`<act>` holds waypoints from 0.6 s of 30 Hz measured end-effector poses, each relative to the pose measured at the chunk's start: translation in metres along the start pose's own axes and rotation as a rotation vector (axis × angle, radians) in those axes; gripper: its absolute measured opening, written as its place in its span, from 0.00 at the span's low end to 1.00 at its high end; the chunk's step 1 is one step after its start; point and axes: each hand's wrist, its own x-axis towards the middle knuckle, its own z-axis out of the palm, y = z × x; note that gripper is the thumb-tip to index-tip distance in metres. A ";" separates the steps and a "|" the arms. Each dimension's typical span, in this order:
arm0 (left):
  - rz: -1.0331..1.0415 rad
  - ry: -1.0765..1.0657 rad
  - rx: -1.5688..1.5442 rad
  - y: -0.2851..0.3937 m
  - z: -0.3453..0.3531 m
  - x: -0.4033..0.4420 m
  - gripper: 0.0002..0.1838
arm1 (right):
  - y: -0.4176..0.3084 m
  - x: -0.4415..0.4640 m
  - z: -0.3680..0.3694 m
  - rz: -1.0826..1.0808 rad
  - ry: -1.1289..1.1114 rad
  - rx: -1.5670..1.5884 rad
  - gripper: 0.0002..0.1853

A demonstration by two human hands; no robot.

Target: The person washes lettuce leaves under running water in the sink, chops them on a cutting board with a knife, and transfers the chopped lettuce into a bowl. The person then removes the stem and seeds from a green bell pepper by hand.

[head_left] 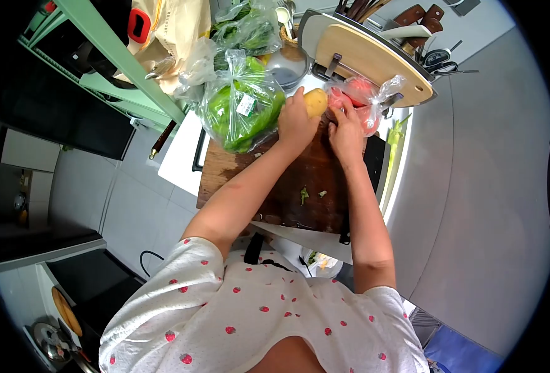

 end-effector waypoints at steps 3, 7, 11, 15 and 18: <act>-0.054 0.022 0.063 0.000 0.010 0.001 0.39 | -0.007 -0.005 0.000 0.001 0.018 -0.015 0.19; -0.102 -0.014 0.158 0.008 0.022 0.002 0.40 | -0.015 -0.011 -0.004 0.005 -0.001 -0.011 0.17; -0.103 -0.033 0.134 0.006 0.025 0.002 0.41 | -0.023 -0.012 -0.014 -0.006 0.041 0.027 0.15; 0.171 0.156 0.146 0.004 0.008 -0.003 0.35 | -0.039 -0.003 -0.035 0.089 0.086 0.138 0.13; 0.269 0.000 -0.036 -0.005 -0.050 -0.016 0.19 | -0.045 0.002 -0.033 0.118 0.144 0.223 0.11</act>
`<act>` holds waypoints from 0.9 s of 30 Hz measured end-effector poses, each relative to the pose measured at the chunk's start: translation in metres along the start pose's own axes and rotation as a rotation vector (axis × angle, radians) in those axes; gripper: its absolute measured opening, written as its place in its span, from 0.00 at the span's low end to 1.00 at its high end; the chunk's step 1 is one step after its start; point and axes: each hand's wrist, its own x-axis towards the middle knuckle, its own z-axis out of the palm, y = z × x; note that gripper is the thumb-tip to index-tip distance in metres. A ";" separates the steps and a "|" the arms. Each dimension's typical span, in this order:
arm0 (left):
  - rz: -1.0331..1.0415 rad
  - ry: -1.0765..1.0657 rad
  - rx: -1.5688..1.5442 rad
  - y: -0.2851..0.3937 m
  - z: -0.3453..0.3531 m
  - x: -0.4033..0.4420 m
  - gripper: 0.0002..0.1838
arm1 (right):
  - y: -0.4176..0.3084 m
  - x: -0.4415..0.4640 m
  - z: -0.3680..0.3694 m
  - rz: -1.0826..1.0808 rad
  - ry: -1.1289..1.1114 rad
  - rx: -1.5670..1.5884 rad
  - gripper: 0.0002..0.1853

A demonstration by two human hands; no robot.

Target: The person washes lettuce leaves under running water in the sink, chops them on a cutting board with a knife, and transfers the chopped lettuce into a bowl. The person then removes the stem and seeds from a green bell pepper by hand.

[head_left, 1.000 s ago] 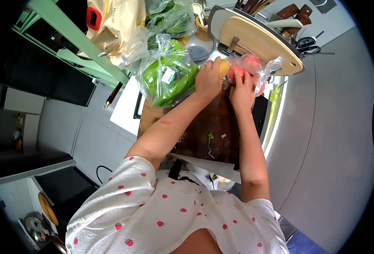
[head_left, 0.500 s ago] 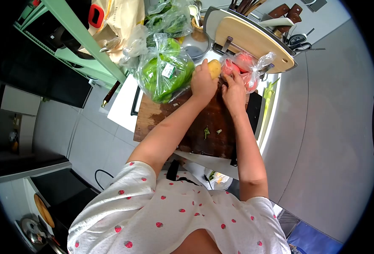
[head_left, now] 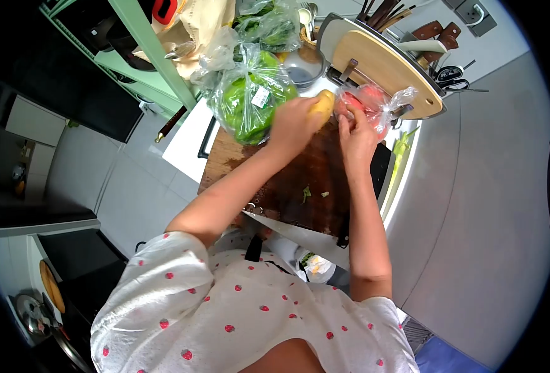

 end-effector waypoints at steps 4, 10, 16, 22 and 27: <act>-0.096 0.431 0.022 -0.030 -0.075 -0.027 0.09 | -0.024 0.005 0.014 -0.059 -0.017 0.117 0.08; -0.538 0.353 0.040 -0.100 -0.105 -0.014 0.21 | -0.081 0.034 0.071 -0.290 -0.189 0.159 0.10; -0.914 0.245 -0.458 -0.089 -0.115 -0.012 0.36 | -0.110 0.049 0.139 -0.328 -0.201 -0.126 0.19; -0.663 0.185 -0.432 -0.132 -0.093 -0.018 0.31 | -0.111 0.056 0.131 -0.190 -0.287 -0.079 0.10; -0.497 0.164 -0.222 -0.127 -0.110 -0.003 0.24 | -0.113 0.041 0.093 -0.065 -0.211 0.149 0.05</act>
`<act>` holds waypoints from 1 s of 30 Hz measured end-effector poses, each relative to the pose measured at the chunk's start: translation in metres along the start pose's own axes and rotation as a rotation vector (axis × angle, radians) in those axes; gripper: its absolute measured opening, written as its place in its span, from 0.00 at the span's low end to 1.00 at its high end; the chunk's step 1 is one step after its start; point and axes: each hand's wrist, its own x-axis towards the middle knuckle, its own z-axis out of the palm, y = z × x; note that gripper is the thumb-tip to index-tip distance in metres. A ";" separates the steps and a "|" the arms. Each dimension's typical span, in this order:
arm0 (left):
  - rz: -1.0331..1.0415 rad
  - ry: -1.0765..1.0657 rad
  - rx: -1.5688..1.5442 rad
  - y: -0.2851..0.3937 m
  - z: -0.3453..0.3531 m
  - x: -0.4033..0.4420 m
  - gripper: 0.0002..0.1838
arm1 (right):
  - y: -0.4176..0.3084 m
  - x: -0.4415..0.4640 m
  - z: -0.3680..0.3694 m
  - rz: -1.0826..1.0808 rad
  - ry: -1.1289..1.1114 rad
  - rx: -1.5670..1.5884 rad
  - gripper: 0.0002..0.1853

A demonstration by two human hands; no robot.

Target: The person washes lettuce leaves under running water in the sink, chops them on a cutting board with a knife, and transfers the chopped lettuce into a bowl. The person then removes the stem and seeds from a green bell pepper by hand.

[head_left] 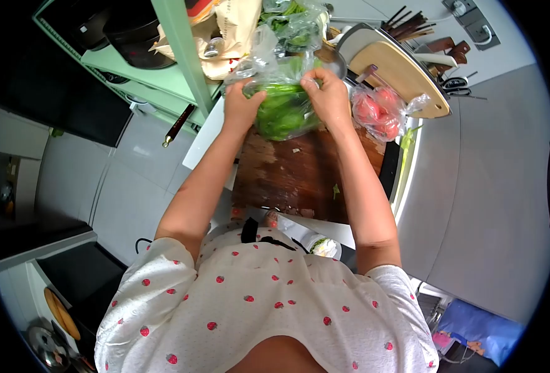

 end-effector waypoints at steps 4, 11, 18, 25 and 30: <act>0.396 0.108 0.342 0.027 -0.008 -0.016 0.20 | 0.024 -0.011 -0.004 0.377 -0.084 0.570 0.04; 0.623 0.037 0.387 0.060 0.014 -0.009 0.14 | 0.020 -0.028 -0.011 0.382 -0.005 0.861 0.02; 0.087 0.107 -0.155 0.025 0.004 0.059 0.11 | 0.037 -0.054 -0.026 0.488 0.373 0.691 0.03; -0.255 -0.139 -0.553 0.059 -0.021 0.040 0.14 | -0.003 -0.046 -0.049 -0.166 0.473 -0.082 0.10; -0.085 -0.092 -0.479 0.075 -0.041 0.023 0.15 | -0.005 -0.026 -0.025 -0.259 -0.168 -0.190 0.14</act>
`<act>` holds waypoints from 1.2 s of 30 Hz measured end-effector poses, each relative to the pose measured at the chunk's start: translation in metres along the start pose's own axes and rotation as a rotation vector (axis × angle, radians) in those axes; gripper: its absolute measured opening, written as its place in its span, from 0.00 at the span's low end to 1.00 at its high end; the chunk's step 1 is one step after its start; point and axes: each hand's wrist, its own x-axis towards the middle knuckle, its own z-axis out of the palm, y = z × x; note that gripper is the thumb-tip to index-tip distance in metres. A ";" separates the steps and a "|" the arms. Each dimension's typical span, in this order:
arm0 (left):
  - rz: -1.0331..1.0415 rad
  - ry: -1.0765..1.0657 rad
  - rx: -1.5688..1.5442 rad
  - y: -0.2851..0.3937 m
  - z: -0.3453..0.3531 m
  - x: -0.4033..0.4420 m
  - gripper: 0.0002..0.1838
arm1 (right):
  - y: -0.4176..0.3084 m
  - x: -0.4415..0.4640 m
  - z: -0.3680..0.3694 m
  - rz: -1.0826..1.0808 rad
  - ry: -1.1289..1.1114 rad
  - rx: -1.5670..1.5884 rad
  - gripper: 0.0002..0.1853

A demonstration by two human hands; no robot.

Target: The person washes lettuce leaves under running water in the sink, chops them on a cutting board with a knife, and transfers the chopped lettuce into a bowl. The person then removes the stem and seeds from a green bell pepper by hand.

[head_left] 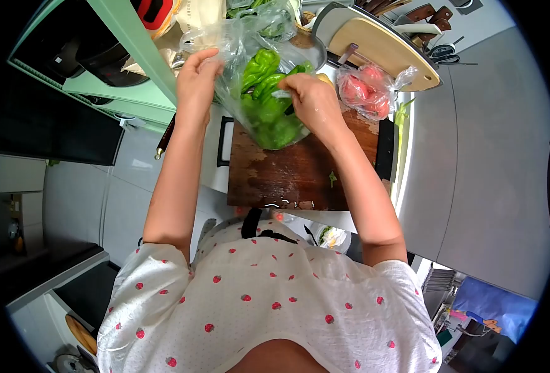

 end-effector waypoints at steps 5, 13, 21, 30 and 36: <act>0.194 0.012 0.047 0.022 -0.011 -0.033 0.13 | -0.004 0.005 0.002 0.155 -0.250 -0.350 0.09; 0.258 -0.169 -0.077 0.043 -0.025 -0.052 0.14 | -0.002 0.017 0.016 -0.133 -0.124 -0.395 0.04; 0.379 -0.392 0.798 -0.043 0.031 -0.027 0.10 | 0.020 0.077 0.055 -0.177 -0.264 -0.556 0.14; 0.315 -0.448 1.086 -0.063 0.045 -0.033 0.28 | 0.048 0.081 0.077 -0.170 -0.143 -0.523 0.19; 0.217 -0.531 1.230 -0.060 0.051 -0.029 0.28 | 0.033 0.084 0.059 -0.021 -0.268 -0.472 0.20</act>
